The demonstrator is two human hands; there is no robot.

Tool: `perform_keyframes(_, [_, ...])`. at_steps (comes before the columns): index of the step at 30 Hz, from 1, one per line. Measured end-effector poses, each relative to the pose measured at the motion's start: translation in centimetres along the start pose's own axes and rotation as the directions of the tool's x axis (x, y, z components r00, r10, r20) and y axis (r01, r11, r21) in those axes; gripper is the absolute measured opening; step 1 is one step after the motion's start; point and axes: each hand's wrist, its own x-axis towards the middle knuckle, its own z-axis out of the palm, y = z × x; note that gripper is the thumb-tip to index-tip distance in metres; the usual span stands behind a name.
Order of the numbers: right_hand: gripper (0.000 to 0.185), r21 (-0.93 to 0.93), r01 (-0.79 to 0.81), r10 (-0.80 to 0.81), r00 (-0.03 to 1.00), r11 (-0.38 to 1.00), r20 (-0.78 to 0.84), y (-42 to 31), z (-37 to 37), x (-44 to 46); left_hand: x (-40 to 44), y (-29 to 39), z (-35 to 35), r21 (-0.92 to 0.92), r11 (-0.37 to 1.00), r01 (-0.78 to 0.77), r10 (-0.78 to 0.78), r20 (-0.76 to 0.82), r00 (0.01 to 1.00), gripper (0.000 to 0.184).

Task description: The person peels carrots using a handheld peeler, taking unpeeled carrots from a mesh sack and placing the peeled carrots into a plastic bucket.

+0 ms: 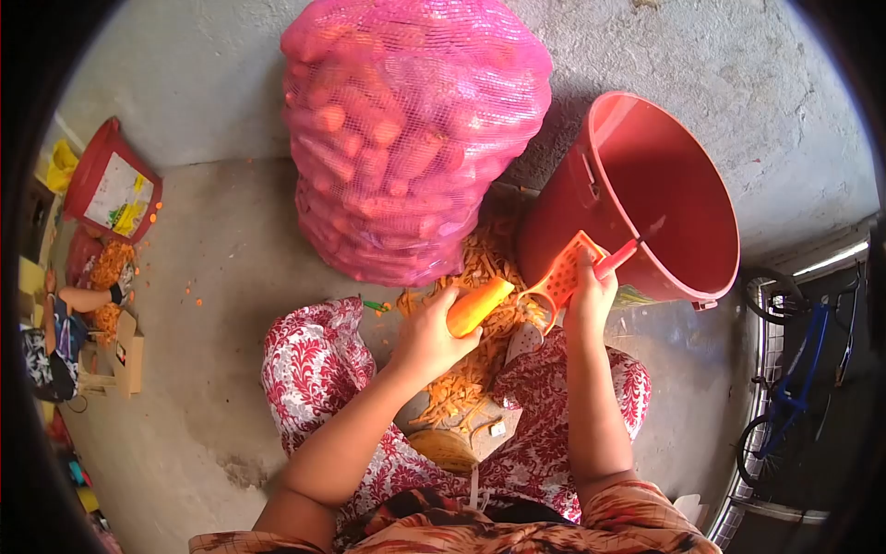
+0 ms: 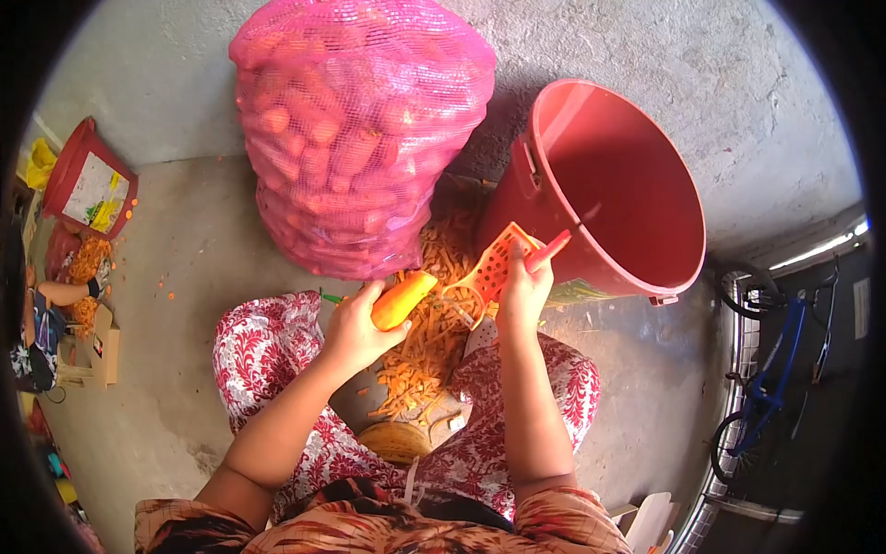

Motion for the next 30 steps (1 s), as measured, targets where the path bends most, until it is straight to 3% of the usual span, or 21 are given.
perform_keyframes(3, [0.014, -0.151, 0.125, -0.108, 0.987, 0.981, 0.115, -1.0, 0.8, -1.0, 0.4, -0.6, -0.1, 0.167, 0.986, -0.03, 0.045, -0.085, 0.995, 0.041])
perform_keyframes(4, [0.012, -0.216, 0.117, -0.069, 0.973, 0.969, 0.218, -0.6, 0.3, -0.9, 0.6, -1.0, -0.1, 0.215, 0.975, -0.051, 0.074, -0.099, 0.992, 0.041])
perform_keyframes(5, [0.01, -0.258, -0.035, 0.128, 0.926, 0.966, 0.355, -0.1, -0.4, -0.7, 0.9, -1.5, -0.3, 0.263, 0.962, -0.07, 0.103, -0.112, 0.988, 0.041])
perform_keyframes(7, [0.011, -0.464, 0.202, 0.214, 0.685, 0.863, 0.696, -0.6, -0.4, -1.7, 1.4, -2.0, -0.9, 0.368, 0.923, -0.11, 0.17, -0.135, 0.976, 0.042])
perform_keyframes(10, [0.011, -0.569, 0.293, 0.375, 0.515, 0.768, 0.771, -1.0, -0.2, -3.3, 1.8, -2.6, -1.8, 0.498, 0.855, -0.146, 0.253, -0.153, 0.955, 0.043])
perform_keyframes(13, [0.011, -0.532, 0.311, 0.37, 0.453, 0.787, 0.811, -0.7, -0.3, -3.4, 1.7, -2.9, -2.4, 0.549, 0.826, -0.128, 0.263, -0.175, 0.949, 0.047])
perform_keyframes(14, [0.013, -0.614, 0.289, 0.467, 0.441, 0.734, 0.766, -0.7, -0.3, -3.3, 1.6, -2.9, -2.4, 0.573, 0.806, -0.15, 0.293, -0.167, 0.941, 0.049])
perform_keyframes(17, [0.012, -0.573, 0.335, 0.411, 0.444, 0.748, 0.796, 0.5, -0.5, -3.6, 1.5, -2.8, -2.3, 0.597, 0.785, -0.167, 0.317, -0.154, 0.936, 0.05])
perform_keyframes(20, [0.013, -0.62, 0.328, 0.457, 0.453, 0.713, 0.765, 0.0, 0.1, -4.2, 1.5, -2.7, -2.4, 0.619, 0.767, -0.172, 0.332, -0.152, 0.931, 0.051])
perform_keyframes(23, [0.013, -0.584, 0.272, 0.393, 0.521, 0.765, 0.757, 0.0, 0.1, -4.2, 1.5, -2.7, -2.2, 0.641, 0.752, -0.152, 0.332, -0.169, 0.928, 0.052])
perform_keyframes(25, [0.015, -0.442, 0.016, 0.283, 0.746, 0.897, 0.603, 0.8, 0.4, -3.8, 1.5, -2.7, -2.0, 0.631, 0.771, -0.09, 0.182, -0.082, 0.98, 0.047])
perform_keyframes(26, [0.016, -0.328, -0.163, 0.305, 0.84, 0.931, 0.449, 0.9, 0.5, -3.2, 1.4, -2.7, -1.8, 0.627, 0.777, -0.057, 0.103, -0.038, 0.994, 0.045])
perform_keyframes(27, [0.018, -0.301, -0.307, 0.402, 0.85, 0.903, 0.34, 0.7, 0.3, -2.2, 1.1, -3.5, -1.0, 0.474, 0.88, 0.024, -0.029, 0.002, 1.0, 0.042])
perform_keyframes(29, [0.019, -0.066, -0.37, 0.376, 0.904, 0.927, 0.206, 1.4, 0.5, -1.5, 0.3, -5.6, 1.6, 0.145, 0.962, 0.233, -0.254, 0.153, 0.955, 0.038])
perform_keyframes(30, [0.021, 0.049, -0.38, 0.367, 0.915, 0.924, 0.169, 1.9, 0.8, -1.3, 0.1, -5.3, 2.3, -0.215, 0.846, 0.488, -0.38, 0.398, 0.835, 0.036])
